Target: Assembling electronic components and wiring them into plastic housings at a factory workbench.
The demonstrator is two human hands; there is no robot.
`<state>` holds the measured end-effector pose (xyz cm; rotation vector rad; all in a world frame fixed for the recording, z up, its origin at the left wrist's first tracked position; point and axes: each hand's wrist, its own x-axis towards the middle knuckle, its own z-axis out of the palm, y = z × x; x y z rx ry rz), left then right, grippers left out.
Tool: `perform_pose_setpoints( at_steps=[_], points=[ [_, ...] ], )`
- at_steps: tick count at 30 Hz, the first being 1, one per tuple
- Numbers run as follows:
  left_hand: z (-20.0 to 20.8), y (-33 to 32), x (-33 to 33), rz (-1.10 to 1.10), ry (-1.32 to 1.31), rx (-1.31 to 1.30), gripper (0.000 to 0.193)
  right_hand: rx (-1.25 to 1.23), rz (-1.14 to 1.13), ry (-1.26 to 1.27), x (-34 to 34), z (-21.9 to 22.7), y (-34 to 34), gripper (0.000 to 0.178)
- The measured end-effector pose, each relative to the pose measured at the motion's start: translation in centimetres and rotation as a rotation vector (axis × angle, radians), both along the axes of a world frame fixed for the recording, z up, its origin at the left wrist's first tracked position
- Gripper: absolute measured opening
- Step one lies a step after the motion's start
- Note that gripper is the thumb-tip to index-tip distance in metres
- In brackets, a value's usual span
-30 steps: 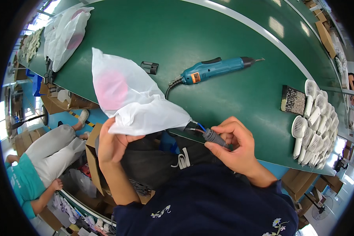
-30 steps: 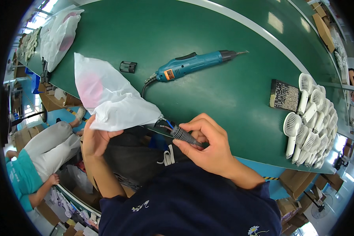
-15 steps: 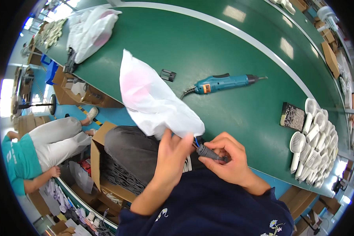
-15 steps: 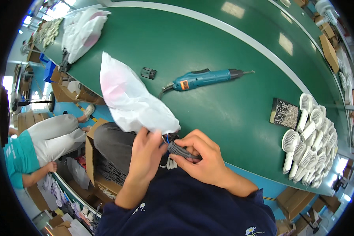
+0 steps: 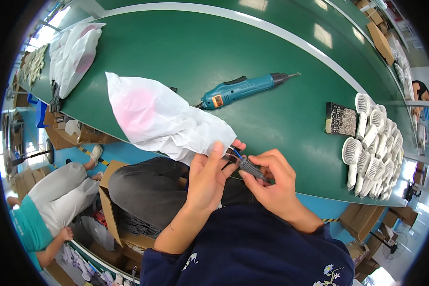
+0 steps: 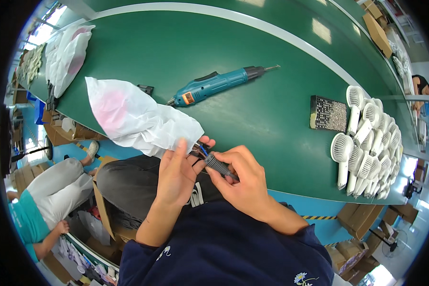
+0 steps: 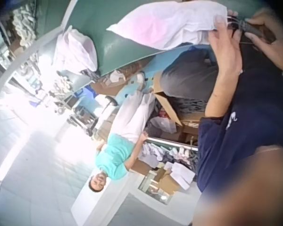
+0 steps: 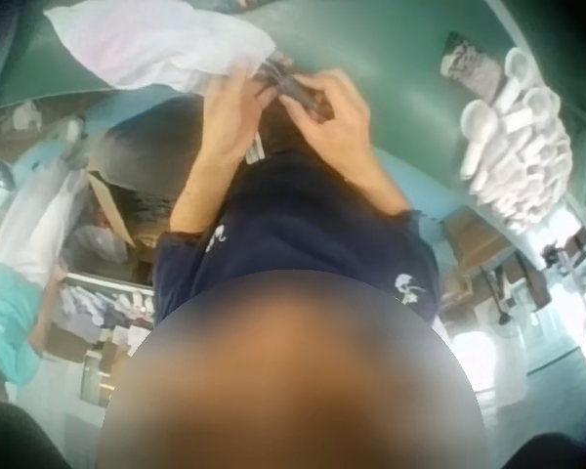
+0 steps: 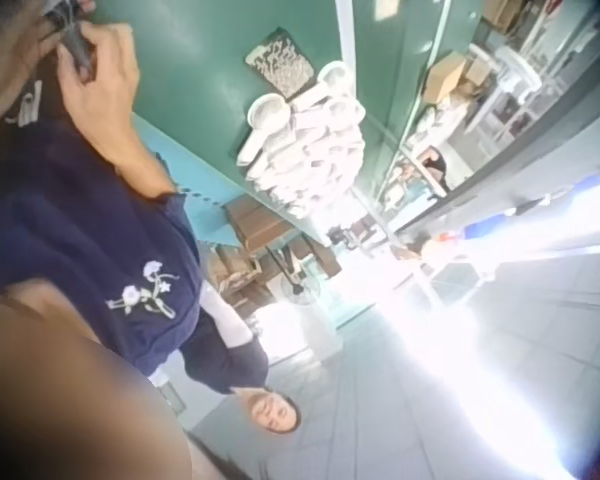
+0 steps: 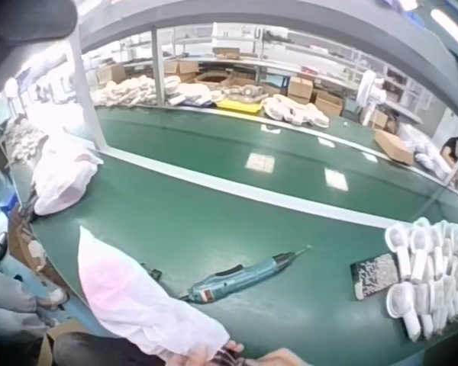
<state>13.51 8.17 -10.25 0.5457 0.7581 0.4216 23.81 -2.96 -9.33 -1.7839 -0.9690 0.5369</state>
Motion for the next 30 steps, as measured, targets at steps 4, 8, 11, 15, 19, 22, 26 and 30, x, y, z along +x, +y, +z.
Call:
perform_pose_setpoints(
  at_steps=[4,8,11,15,19,22,26,30],
  points=[
    [-0.8,0.2,0.1,0.114,-0.021,-0.152,0.065,-0.007,-0.054,-0.012,-0.8,-1.0,-0.3,0.03],
    [-0.1,2.4,0.3,0.203,-0.017,-0.187,0.072,0.055,-0.026,-0.015,-0.8,-0.7,-0.3,0.03],
    [-1.0,5.2,-1.7,0.274,-0.156,-0.234,0.078,0.089,-0.04,0.014,-0.7,-0.7,-0.6,0.031],
    [0.3,1.3,-2.3,0.475,-0.276,-0.285,0.084,0.086,-0.059,0.007,-0.1,-1.1,-0.5,0.032],
    [1.0,-4.9,-2.3,0.336,-0.022,-0.041,0.058,0.09,-0.014,0.052,-0.3,-0.4,0.0,0.032],
    [1.1,-4.2,-0.2,0.272,-0.024,-0.066,0.045,0.1,0.014,0.015,0.1,-0.2,-0.2,0.032],
    [-1.0,-1.8,0.5,0.059,-0.092,-0.048,0.03,0.078,-0.052,-0.027,0.1,-1.1,-0.8,0.031],
    [-2.5,-1.1,0.2,-0.024,-0.06,0.019,0.028,-0.069,-0.167,0.04,-0.1,-2.0,0.1,0.027]
  ],
)
